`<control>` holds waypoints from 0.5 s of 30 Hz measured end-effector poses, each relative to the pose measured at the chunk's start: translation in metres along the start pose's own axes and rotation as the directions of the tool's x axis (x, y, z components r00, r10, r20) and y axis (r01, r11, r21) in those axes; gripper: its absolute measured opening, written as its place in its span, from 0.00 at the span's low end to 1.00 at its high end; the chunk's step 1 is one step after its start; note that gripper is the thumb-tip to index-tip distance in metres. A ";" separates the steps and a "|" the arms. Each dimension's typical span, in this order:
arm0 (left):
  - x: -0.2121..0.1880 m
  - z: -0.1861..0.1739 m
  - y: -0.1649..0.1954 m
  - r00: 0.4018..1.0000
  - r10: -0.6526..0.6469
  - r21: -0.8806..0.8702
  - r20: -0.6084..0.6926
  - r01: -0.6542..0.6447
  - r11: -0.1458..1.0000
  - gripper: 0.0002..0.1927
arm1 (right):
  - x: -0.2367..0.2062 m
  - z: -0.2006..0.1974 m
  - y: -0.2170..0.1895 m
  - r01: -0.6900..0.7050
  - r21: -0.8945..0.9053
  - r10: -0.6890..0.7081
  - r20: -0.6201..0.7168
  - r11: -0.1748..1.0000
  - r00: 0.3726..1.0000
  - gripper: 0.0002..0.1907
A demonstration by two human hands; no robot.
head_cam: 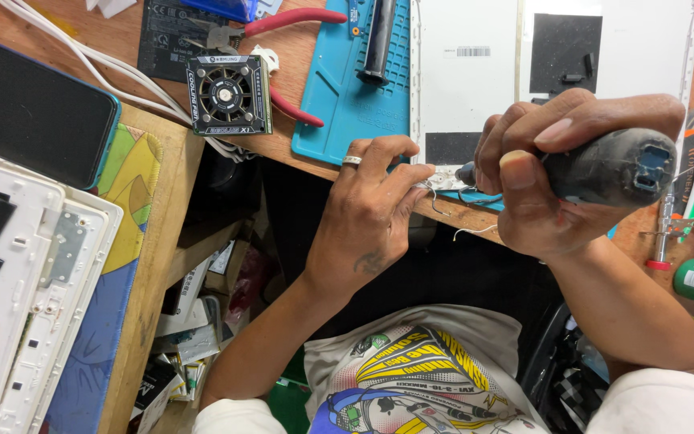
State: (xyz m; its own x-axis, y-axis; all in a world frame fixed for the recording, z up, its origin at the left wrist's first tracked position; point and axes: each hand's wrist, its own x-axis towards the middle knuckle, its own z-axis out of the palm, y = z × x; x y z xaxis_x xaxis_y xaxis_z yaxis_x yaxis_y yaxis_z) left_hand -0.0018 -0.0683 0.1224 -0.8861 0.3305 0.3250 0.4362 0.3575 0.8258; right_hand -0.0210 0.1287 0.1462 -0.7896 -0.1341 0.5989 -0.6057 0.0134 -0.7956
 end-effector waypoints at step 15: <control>-0.001 0.000 0.000 1.000 -0.004 0.004 0.005 0.004 1.000 0.12 | -0.001 0.000 0.000 0.007 0.009 -0.007 0.006 1.000 1.000 0.15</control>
State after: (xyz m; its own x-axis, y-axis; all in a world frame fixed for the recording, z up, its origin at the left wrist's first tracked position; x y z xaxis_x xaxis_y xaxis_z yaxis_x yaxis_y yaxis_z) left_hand -0.0010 -0.0686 0.1222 -0.8869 0.3338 0.3193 0.4334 0.3621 0.8253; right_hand -0.0203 0.1285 0.1455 -0.7849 -0.1403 0.6036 -0.6101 0.0038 -0.7924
